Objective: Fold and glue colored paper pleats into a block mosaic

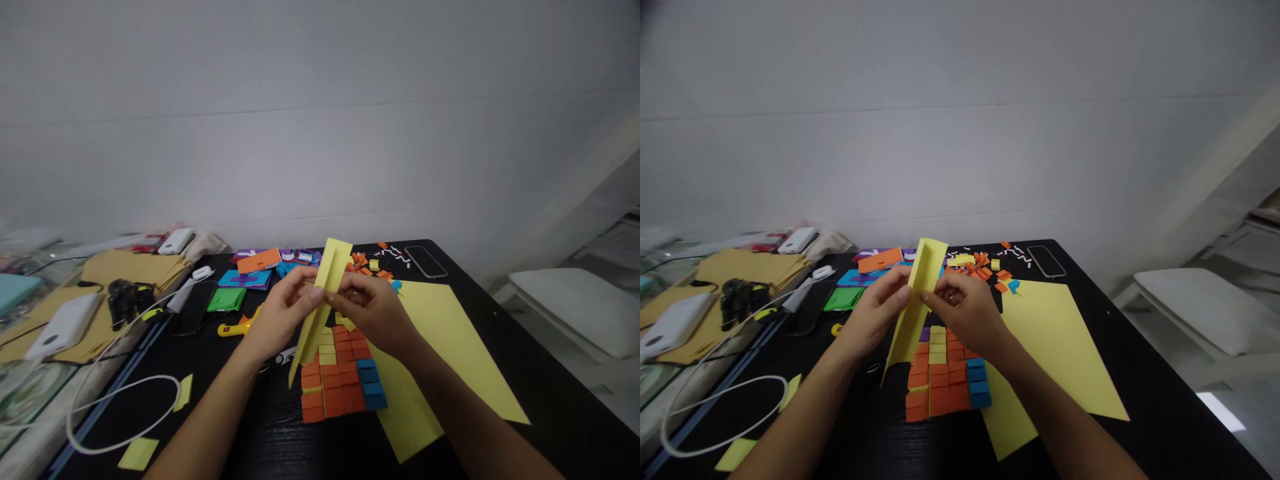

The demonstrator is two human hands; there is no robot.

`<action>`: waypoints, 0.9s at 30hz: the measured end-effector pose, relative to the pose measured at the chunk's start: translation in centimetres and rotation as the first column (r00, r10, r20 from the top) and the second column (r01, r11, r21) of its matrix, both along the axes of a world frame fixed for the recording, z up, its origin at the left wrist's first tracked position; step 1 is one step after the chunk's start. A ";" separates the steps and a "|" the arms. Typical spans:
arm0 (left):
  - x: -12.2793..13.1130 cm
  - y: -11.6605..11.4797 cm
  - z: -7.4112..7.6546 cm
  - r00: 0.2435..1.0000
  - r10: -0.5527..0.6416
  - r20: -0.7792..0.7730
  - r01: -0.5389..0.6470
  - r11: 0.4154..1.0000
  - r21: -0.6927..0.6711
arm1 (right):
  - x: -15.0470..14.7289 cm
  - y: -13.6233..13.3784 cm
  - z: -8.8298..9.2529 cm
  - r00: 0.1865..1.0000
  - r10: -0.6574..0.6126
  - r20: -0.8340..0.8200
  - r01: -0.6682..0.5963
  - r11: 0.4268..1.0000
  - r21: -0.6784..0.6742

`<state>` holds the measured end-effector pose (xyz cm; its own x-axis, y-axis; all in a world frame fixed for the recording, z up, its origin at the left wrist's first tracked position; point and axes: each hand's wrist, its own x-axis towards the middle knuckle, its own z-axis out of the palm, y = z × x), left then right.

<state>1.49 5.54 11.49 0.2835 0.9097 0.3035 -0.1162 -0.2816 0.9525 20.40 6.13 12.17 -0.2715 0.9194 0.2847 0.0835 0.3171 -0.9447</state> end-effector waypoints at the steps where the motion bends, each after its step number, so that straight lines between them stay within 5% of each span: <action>1: 0.2 -0.1 0.1 1.000 0.008 -0.012 -0.008 1.000 -0.007 | -0.1 -0.2 0.0 0.999 -0.021 0.026 0.020 0.999 0.040; 7: 1.0 -0.5 0.3 0.997 0.071 -0.011 -0.071 0.993 -0.092 | 0.1 -1.1 0.6 0.987 -0.079 0.139 0.056 0.985 0.165; 14: 1.1 -0.9 0.8 0.999 0.015 -0.032 -0.019 0.993 -0.119 | 0.7 -0.3 1.1 0.976 -0.091 -0.199 0.088 0.996 -0.025; 27: 1.3 -1.4 0.7 0.992 0.011 -0.128 -0.021 0.997 -0.079 | 0.6 -1.2 1.7 0.937 -0.222 -0.271 0.236 0.971 0.021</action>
<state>2.76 4.18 12.17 0.3005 0.9342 0.1921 0.0115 -0.2049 0.9787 21.01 4.97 13.83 0.0365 0.9297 0.3664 -0.0909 0.3682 -0.9253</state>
